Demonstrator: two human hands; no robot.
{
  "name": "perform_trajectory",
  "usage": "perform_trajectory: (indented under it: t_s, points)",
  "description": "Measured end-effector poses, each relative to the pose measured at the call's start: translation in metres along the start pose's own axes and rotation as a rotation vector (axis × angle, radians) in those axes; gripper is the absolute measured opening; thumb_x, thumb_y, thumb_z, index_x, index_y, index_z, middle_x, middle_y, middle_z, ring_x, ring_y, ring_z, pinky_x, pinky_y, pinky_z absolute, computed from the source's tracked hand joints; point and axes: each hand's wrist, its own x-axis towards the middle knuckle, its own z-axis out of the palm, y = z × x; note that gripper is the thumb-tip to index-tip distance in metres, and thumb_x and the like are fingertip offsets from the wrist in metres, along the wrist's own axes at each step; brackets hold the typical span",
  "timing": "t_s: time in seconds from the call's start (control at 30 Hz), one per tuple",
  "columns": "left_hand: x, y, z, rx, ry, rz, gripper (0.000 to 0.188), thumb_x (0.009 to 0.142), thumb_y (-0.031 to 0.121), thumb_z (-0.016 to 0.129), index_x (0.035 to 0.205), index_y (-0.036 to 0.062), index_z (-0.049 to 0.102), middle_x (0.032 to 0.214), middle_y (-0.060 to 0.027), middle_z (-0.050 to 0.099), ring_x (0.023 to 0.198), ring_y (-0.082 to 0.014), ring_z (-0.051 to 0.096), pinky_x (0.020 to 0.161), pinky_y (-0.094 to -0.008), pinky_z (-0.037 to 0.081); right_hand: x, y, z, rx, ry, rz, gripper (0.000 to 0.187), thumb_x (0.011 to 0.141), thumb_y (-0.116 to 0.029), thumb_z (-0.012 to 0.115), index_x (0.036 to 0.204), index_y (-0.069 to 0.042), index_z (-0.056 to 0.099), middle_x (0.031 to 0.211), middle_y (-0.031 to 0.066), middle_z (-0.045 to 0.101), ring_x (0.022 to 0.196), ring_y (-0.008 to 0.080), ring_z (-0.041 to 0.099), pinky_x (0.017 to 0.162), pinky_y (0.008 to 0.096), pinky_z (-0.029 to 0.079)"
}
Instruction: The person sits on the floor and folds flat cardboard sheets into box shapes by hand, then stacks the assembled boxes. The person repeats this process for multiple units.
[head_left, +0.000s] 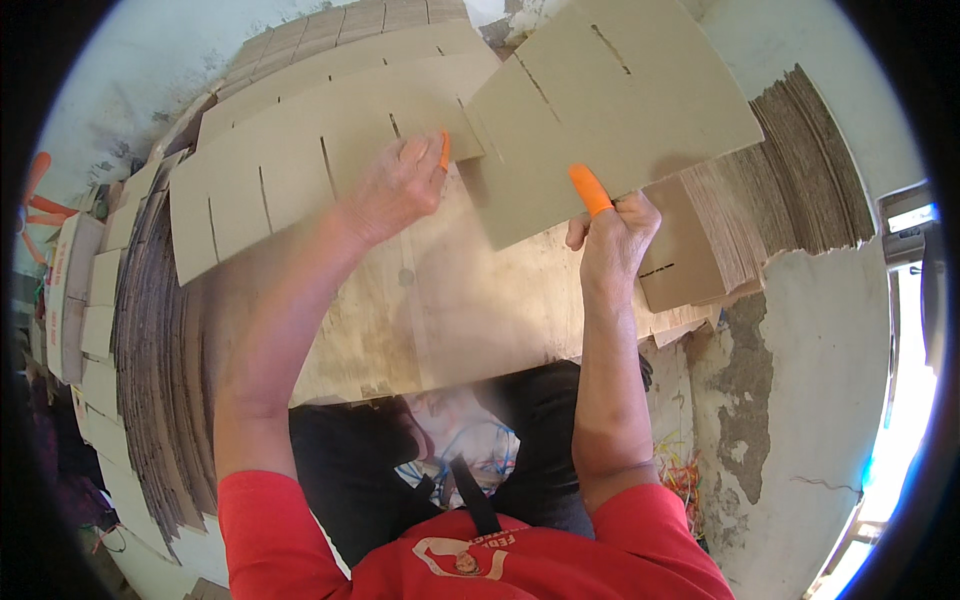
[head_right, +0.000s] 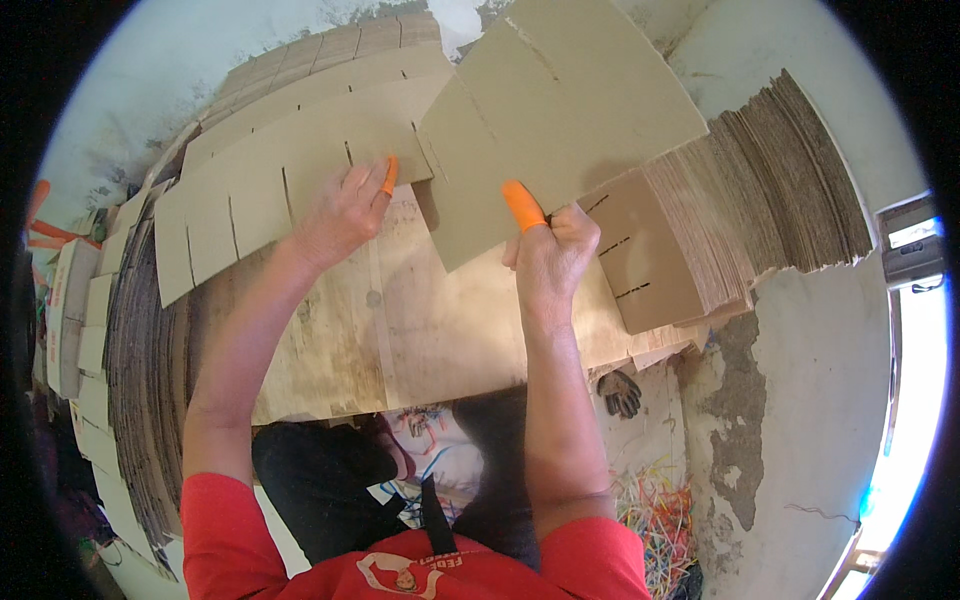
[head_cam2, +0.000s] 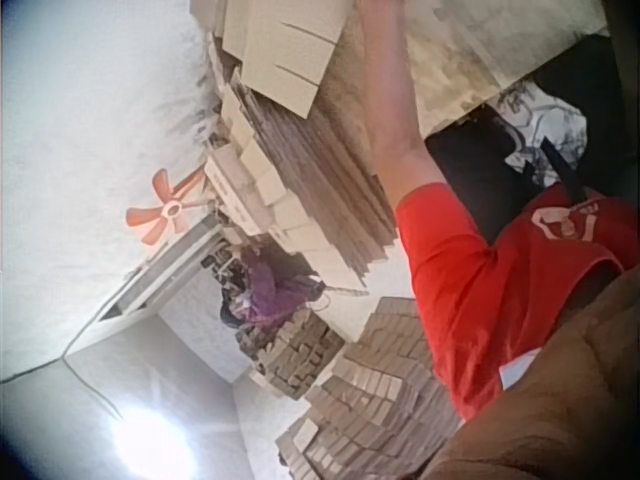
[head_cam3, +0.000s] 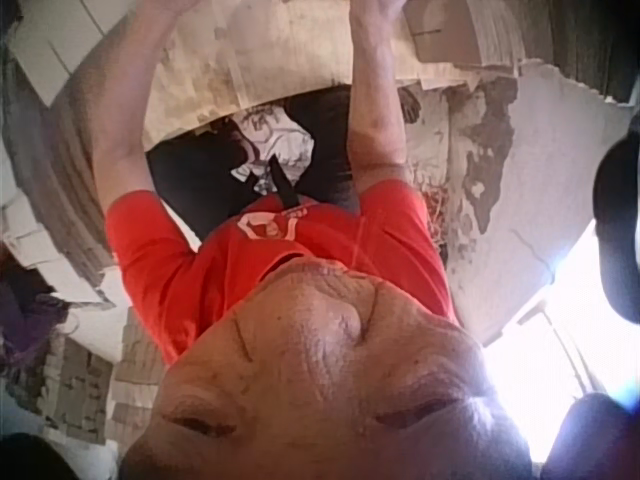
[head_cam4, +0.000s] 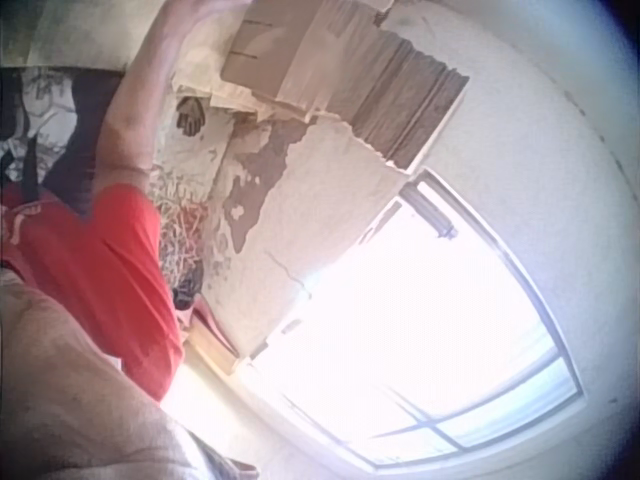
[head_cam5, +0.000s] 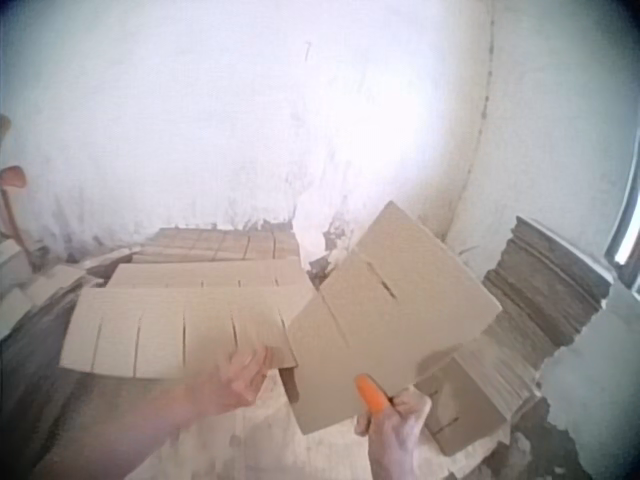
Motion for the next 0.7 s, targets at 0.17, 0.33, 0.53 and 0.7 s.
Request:
perform_trajectory:
  t_s: [0.17, 0.33, 0.53, 0.7]
  points:
    - [-0.005, 0.022, -0.017, -0.003, 0.052, 0.055, 0.030, 0.062, 0.002, 0.065, 0.089, -0.0099, 0.065, 0.105, -0.0201, 0.061, 0.085, -0.0204, 0.052, 0.060, -0.0267, 0.048, 0.003, -0.007, 0.002, 0.024, -0.020, 0.044, 0.017, 0.077, 0.017, 0.047, 0.075, 0.007, 0.060, 0.056, 0.0062, 0.055, 0.037, 0.0070, 0.042, 0.032, 0.0255, 0.030]
    - [-0.015, 0.033, -0.025, -0.029, -0.039, 0.000, 0.026, 0.065, 0.005, 0.064, 0.087, -0.0071, 0.064, 0.111, -0.0207, 0.060, 0.089, -0.0235, 0.054, 0.068, -0.0315, 0.051, 0.005, 0.003, -0.005, -0.078, -0.132, 0.035, 0.027, 0.076, 0.010, 0.039, 0.085, 0.011, 0.064, 0.072, 0.0142, 0.064, 0.036, 0.0090, 0.041, 0.033, 0.0229, 0.029]
    - [-0.015, 0.033, -0.029, -0.101, 0.052, 0.009, 0.022, 0.059, 0.005, 0.064, 0.077, -0.0061, 0.063, 0.106, -0.0214, 0.061, 0.086, -0.0228, 0.053, 0.063, -0.0289, 0.050, 0.007, 0.015, -0.007, -0.073, -0.161, 0.051, 0.024, 0.077, 0.011, 0.039, 0.081, 0.010, 0.063, 0.069, 0.0151, 0.063, 0.035, 0.0093, 0.042, 0.033, 0.0234, 0.030]
    - [-0.021, 0.075, -0.062, -0.178, -0.028, 0.096, 0.041, 0.071, 0.011, 0.070, 0.106, -0.0095, 0.062, 0.110, -0.0197, 0.062, 0.085, -0.0243, 0.056, 0.074, -0.0322, 0.051, 0.004, 0.042, 0.005, -0.100, -0.039, -0.016, 0.018, 0.081, 0.010, 0.045, 0.081, 0.009, 0.063, 0.063, 0.0108, 0.060, 0.034, 0.0105, 0.044, 0.033, 0.0246, 0.032]
